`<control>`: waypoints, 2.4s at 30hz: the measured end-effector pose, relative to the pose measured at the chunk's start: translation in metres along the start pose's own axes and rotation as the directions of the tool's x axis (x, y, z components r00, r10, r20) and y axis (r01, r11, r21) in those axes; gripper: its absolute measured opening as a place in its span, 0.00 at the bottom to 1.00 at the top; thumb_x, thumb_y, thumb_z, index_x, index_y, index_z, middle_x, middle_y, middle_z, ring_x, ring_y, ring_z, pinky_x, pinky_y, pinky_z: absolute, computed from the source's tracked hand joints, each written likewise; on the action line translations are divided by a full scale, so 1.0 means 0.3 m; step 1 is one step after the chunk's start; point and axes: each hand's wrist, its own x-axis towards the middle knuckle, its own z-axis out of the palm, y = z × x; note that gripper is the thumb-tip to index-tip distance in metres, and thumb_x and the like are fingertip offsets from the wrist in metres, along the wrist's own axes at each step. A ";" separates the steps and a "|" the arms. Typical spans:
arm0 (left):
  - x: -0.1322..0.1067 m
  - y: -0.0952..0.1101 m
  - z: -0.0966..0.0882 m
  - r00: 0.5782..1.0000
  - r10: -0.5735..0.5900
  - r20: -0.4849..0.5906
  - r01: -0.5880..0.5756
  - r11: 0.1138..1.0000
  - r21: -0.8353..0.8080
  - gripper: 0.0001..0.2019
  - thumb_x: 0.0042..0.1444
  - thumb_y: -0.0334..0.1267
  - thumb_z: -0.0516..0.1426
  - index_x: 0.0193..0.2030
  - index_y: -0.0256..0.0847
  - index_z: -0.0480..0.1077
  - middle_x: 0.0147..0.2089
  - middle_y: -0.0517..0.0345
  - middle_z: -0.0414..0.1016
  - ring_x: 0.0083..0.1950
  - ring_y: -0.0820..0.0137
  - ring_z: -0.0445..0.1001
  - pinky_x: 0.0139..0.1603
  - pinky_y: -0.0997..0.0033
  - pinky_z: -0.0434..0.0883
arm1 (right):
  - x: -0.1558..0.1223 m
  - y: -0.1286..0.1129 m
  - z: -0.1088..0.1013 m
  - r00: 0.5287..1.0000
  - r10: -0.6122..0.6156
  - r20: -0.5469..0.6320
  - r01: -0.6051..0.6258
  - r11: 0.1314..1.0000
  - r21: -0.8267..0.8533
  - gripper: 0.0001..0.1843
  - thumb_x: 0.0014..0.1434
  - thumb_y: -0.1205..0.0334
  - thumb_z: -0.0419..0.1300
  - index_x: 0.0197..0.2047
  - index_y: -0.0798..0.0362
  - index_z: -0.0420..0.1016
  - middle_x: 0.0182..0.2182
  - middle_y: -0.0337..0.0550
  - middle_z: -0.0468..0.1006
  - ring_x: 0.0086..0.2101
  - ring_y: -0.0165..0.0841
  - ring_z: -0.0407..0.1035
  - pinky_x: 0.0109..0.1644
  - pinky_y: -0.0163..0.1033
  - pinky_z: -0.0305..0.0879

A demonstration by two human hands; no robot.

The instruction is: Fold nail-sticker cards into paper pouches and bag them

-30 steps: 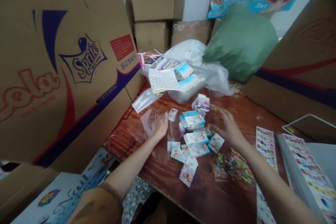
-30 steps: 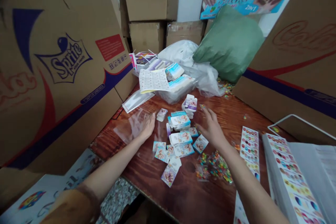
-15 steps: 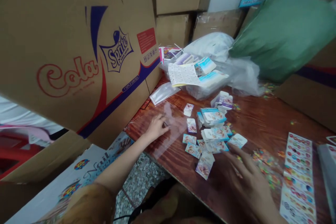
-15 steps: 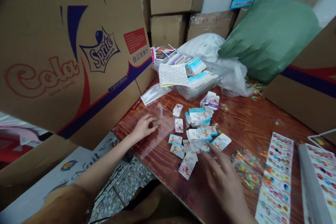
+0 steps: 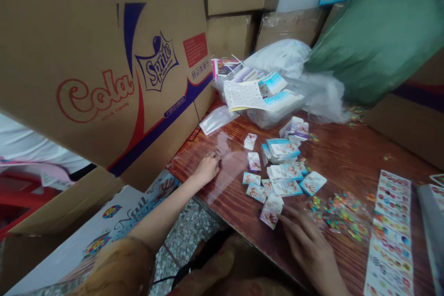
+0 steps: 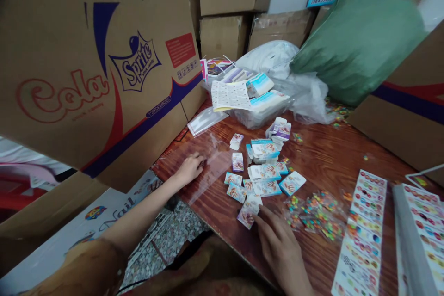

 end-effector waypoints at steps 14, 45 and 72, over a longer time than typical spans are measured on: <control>0.033 -0.023 -0.041 0.999 -0.007 -0.051 0.009 1.000 0.027 0.18 0.54 0.25 0.52 0.49 0.43 0.74 0.49 0.53 0.73 0.49 0.66 0.72 0.53 0.68 0.69 | 0.126 -0.133 0.019 0.999 -0.048 0.001 0.047 0.986 0.160 0.14 0.63 0.69 0.51 0.49 0.51 0.73 0.43 0.47 0.78 0.43 0.35 0.72 0.51 0.43 0.69; -0.345 0.003 -0.163 0.348 0.052 -0.936 -0.171 0.985 -0.008 0.15 0.58 0.36 0.53 0.52 0.45 0.62 0.57 0.48 0.64 0.59 0.58 0.65 0.57 0.49 0.64 | 0.650 -0.420 0.092 0.984 0.170 0.061 -0.113 0.320 0.941 0.07 0.67 0.59 0.47 0.39 0.49 0.63 0.42 0.43 0.75 0.40 0.30 0.72 0.46 0.41 0.69; -0.020 -0.084 0.005 0.999 0.003 -0.047 0.002 0.994 0.107 0.22 0.55 0.44 0.57 0.57 0.44 0.68 0.57 0.46 0.67 0.62 0.56 0.63 0.63 0.51 0.60 | 0.131 -0.008 -0.121 0.950 0.260 -0.170 -0.255 0.965 0.052 0.10 0.63 0.61 0.53 0.45 0.49 0.72 0.42 0.45 0.77 0.42 0.36 0.74 0.47 0.42 0.69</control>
